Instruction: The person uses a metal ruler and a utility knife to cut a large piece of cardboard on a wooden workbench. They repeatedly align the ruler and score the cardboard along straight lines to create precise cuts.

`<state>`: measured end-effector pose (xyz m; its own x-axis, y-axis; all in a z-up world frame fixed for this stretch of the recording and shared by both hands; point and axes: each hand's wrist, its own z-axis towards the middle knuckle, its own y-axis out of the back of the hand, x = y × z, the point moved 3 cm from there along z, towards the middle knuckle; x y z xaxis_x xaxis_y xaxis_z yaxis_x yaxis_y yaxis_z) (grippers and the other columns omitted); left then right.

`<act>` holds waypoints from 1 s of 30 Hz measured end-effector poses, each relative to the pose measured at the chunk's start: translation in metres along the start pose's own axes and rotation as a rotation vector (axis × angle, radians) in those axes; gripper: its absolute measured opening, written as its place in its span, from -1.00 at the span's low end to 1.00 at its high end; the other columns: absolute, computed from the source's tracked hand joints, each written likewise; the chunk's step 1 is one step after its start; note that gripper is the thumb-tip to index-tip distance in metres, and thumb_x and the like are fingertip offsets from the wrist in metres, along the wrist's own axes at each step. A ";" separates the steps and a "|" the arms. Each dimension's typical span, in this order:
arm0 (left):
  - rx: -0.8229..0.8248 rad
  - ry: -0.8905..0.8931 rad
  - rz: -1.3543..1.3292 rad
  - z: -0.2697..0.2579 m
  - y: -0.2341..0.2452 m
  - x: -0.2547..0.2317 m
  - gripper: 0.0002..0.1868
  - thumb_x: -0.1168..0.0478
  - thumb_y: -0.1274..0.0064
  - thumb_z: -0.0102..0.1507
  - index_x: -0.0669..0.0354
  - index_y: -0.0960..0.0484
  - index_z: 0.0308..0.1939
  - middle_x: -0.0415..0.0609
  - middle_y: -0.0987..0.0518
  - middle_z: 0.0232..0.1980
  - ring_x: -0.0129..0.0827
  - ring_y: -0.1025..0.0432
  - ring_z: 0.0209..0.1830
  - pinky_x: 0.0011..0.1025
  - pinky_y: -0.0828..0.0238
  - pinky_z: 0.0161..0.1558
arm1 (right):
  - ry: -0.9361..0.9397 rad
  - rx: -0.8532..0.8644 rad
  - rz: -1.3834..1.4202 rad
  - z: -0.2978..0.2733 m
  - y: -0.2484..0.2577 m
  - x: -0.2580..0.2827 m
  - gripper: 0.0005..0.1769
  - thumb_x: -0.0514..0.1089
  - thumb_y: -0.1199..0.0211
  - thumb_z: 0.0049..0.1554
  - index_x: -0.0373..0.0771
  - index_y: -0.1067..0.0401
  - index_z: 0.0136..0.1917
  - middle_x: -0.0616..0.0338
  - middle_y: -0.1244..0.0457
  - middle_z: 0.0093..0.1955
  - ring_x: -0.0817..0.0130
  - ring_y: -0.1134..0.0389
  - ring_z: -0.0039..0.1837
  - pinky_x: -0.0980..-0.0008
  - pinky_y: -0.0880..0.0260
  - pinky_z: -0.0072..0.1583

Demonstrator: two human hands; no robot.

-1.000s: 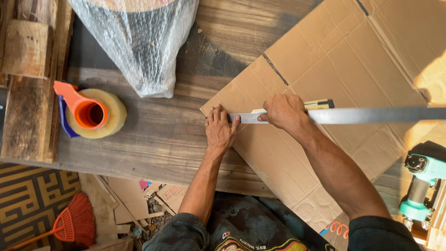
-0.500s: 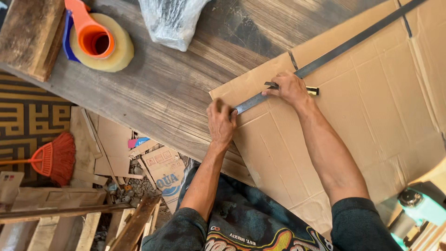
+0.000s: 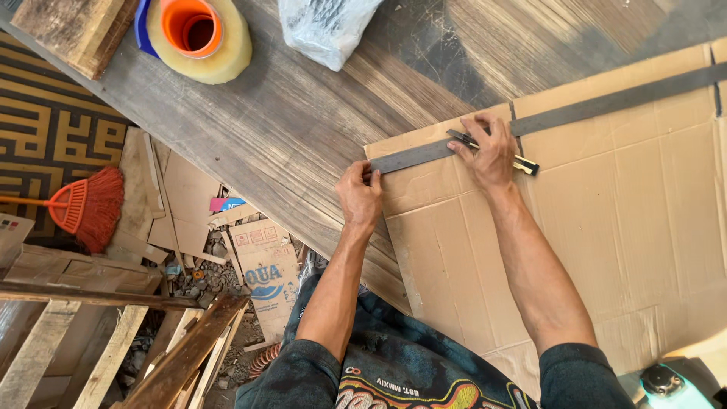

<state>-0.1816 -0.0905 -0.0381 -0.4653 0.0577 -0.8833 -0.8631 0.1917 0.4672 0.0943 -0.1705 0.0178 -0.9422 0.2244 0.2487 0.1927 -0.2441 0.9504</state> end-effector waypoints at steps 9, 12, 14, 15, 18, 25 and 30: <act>0.063 0.197 -0.108 0.007 0.012 -0.018 -0.74 0.35 -0.34 0.09 0.25 -0.64 -0.18 0.15 -0.67 -0.30 -0.13 -0.64 -0.34 -0.37 -0.62 -0.35 | 0.008 -0.090 -0.007 -0.013 -0.001 0.015 -0.28 0.51 -0.39 0.05 -0.07 -0.59 0.17 -0.02 -0.28 0.27 -0.12 -0.27 0.41 -0.01 -0.22 0.34; 0.055 0.213 -0.118 0.010 0.006 -0.007 -0.71 0.32 -0.38 0.05 0.23 -0.64 -0.20 0.12 -0.67 -0.32 -0.18 -0.64 -0.36 -0.43 -0.62 -0.36 | 0.016 -0.124 0.041 -0.012 -0.006 0.011 -0.31 0.44 -0.49 0.01 -0.10 -0.60 0.14 -0.03 -0.29 0.24 -0.16 -0.28 0.40 -0.04 -0.24 0.37; 0.055 0.255 -0.117 0.015 0.010 -0.013 -0.71 0.28 -0.40 0.05 0.21 -0.64 -0.22 0.08 -0.67 -0.34 -0.24 -0.63 -0.39 -0.45 -0.60 -0.37 | 0.020 -0.126 0.058 -0.009 -0.007 0.011 -0.33 0.43 -0.50 0.01 -0.11 -0.60 0.12 -0.02 -0.29 0.22 -0.16 -0.28 0.39 -0.03 -0.25 0.38; 0.058 0.297 -0.116 0.016 0.013 -0.015 -0.70 0.24 -0.43 0.04 0.19 -0.64 -0.25 0.04 -0.68 -0.36 -0.29 -0.62 -0.42 -0.48 -0.59 -0.39 | 0.021 -0.128 0.076 -0.010 -0.007 0.011 -0.35 0.42 -0.50 0.02 -0.12 -0.60 0.10 -0.01 -0.28 0.20 -0.16 -0.29 0.39 -0.03 -0.26 0.39; 0.051 0.334 -0.125 0.018 0.010 -0.010 -0.69 0.26 -0.44 0.02 0.18 -0.63 -0.26 0.01 -0.68 -0.38 -0.35 -0.61 -0.45 -0.50 -0.58 -0.40 | 0.027 -0.143 0.126 -0.011 -0.014 0.005 -0.36 0.37 -0.56 -0.02 -0.15 -0.59 0.06 0.00 -0.28 0.17 -0.18 -0.29 0.37 -0.05 -0.27 0.39; 0.098 0.366 -0.173 0.020 0.012 -0.007 -0.66 0.30 -0.46 -0.01 0.16 -0.62 -0.25 -0.01 -0.67 -0.40 -0.41 -0.60 -0.47 -0.54 -0.57 -0.39 | 0.048 -0.129 0.161 -0.009 -0.008 0.009 -0.39 0.32 -0.58 0.00 -0.18 -0.57 0.04 0.01 -0.24 0.08 -0.20 -0.30 0.34 -0.09 -0.26 0.39; 0.109 0.395 -0.186 0.020 0.014 -0.010 -0.66 0.31 -0.46 0.00 0.19 -0.61 -0.25 0.02 -0.67 -0.38 -0.41 -0.60 -0.45 -0.53 -0.58 -0.37 | 0.052 -0.142 0.159 -0.010 -0.007 0.012 -0.41 0.29 -0.59 0.02 -0.19 -0.58 0.05 0.01 -0.24 0.07 -0.21 -0.30 0.34 -0.11 -0.27 0.39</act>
<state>-0.1852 -0.0683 -0.0232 -0.3614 -0.3624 -0.8591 -0.9234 0.2667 0.2759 0.0793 -0.1752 0.0126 -0.9168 0.1242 0.3795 0.3027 -0.4036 0.8634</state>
